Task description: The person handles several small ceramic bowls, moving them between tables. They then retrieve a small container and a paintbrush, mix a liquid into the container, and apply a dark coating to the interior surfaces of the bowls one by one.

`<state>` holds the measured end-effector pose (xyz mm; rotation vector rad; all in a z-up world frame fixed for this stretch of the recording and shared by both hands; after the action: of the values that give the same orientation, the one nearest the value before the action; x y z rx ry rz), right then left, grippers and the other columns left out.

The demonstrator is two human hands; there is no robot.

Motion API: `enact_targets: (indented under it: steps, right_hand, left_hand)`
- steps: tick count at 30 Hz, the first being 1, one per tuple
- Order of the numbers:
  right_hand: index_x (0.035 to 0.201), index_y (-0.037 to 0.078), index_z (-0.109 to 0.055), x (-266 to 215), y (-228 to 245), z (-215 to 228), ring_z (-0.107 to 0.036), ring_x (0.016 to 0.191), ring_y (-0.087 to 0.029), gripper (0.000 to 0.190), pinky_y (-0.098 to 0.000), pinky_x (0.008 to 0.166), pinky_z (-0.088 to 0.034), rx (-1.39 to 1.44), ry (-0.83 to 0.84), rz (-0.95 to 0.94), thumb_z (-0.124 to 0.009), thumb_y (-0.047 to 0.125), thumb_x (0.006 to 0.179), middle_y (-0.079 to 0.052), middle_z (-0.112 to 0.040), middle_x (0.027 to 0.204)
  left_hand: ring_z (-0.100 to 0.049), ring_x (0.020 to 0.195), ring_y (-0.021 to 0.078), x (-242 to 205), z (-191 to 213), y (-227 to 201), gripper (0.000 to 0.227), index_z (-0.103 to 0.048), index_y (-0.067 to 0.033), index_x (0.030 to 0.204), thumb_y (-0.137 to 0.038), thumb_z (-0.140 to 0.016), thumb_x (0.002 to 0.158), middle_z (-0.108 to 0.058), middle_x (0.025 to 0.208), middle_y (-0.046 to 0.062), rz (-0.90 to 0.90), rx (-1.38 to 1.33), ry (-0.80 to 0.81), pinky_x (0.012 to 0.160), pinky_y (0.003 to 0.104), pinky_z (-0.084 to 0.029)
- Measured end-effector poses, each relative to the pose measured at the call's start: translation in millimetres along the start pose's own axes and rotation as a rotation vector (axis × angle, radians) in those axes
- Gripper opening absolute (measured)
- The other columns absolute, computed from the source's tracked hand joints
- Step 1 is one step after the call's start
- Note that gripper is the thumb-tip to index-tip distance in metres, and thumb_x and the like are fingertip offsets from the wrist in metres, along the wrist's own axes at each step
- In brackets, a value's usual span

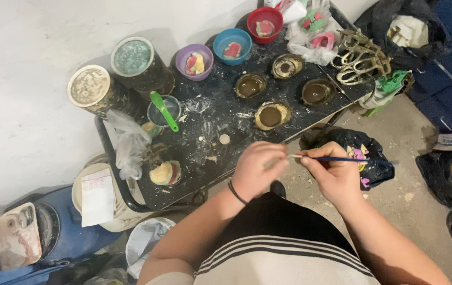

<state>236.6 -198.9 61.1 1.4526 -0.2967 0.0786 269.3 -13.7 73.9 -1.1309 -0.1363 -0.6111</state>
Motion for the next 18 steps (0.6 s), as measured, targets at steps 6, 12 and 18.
enact_targets:
  steps: [6,12,18]
  right_hand:
    - [0.096,-0.003,-0.065,17.4,-29.8,10.8,-0.075,0.082,-0.017,0.016,-0.0311,0.07,-0.061,0.052,0.014,-0.119,-0.079,-0.003,0.087,-0.018,-0.079,0.095]
    - [0.1,-0.003,-0.064,20.0,-47.9,11.8,-0.077,0.077,-0.018,0.017,-0.0279,0.069,-0.064,0.232,0.051,-0.222,-0.075,-0.006,0.087,-0.021,-0.079,0.095]
    - [0.092,0.016,-0.08,58.9,-68.0,21.1,-0.076,0.093,-0.023,0.015,-0.0344,0.087,-0.056,-0.42,0.007,0.023,-0.091,0.013,0.082,-0.004,-0.079,0.093]
  left_hand:
    - [-0.073,0.106,0.0325,-7.5,-39.6,27.9,0.018,-0.079,-0.011,0.107,-0.015,-0.076,0.09,-0.079,0.107,0.008,-0.005,-0.016,0.061,0.096,0.045,-0.055]
    - [-0.064,0.118,0.0476,7.6,-31.7,47.2,0.043,-0.072,-0.0002,0.123,-0.013,-0.074,0.083,-0.068,0.136,0.022,0.202,0.16,0.157,0.103,0.056,-0.05]
    - [-0.064,0.125,0.0407,-5.1,-31.5,73.4,0.06,-0.061,-0.0028,0.142,-0.037,-0.07,0.093,-0.072,0.126,0.021,0.342,0.227,0.255,0.108,0.05,-0.047]
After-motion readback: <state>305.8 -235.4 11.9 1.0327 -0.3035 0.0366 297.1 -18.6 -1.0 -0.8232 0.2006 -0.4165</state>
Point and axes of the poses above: each hand's wrist, its own x-axis towards the middle knuckle, its own z-axis out of the back of the hand, y = z × x, the point moved 7 cm from there along x, towards the middle knuckle
